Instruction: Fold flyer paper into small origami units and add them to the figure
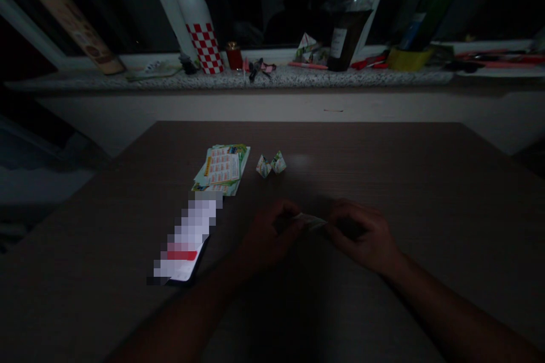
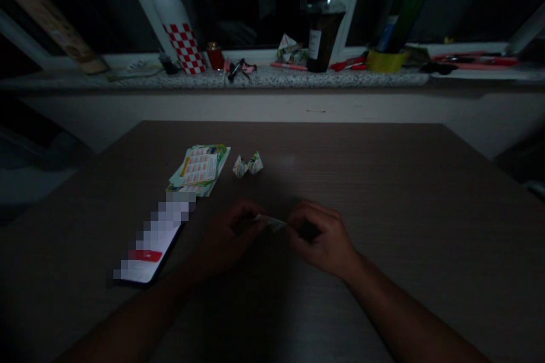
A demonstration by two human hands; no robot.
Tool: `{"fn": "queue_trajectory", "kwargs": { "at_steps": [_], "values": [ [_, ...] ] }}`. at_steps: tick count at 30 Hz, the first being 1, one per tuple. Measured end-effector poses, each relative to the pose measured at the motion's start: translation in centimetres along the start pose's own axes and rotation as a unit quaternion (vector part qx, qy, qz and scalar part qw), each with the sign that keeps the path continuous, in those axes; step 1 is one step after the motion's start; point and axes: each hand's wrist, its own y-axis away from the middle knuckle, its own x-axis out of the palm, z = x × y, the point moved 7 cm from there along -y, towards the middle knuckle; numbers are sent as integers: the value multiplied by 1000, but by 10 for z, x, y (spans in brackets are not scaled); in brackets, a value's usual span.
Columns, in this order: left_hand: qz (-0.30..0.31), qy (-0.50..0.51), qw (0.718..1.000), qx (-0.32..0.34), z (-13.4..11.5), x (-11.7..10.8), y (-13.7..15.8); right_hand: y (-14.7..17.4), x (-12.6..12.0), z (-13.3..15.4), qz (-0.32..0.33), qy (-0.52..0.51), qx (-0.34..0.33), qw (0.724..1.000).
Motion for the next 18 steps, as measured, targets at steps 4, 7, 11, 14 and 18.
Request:
{"fn": "queue_trajectory", "kwargs": {
  "at_steps": [4,7,11,14,18],
  "values": [
    [20,3,1000,6,1,4,-1,0,-1,2,-6,-7,-5,1000],
    [36,14,999,21,-2,6,-2,0,-2,3,-13,-6,-9,1000],
    [53,-17,997,46,-7,8,-1,0,-2,7,-20,8,-28,999],
    [37,-62,992,105,-14,8,1,-1,0,12,-21,32,-57,998],
    [36,-90,979,179,-22,11,4,-1,7,20,6,56,-102,993]
  ]
}}
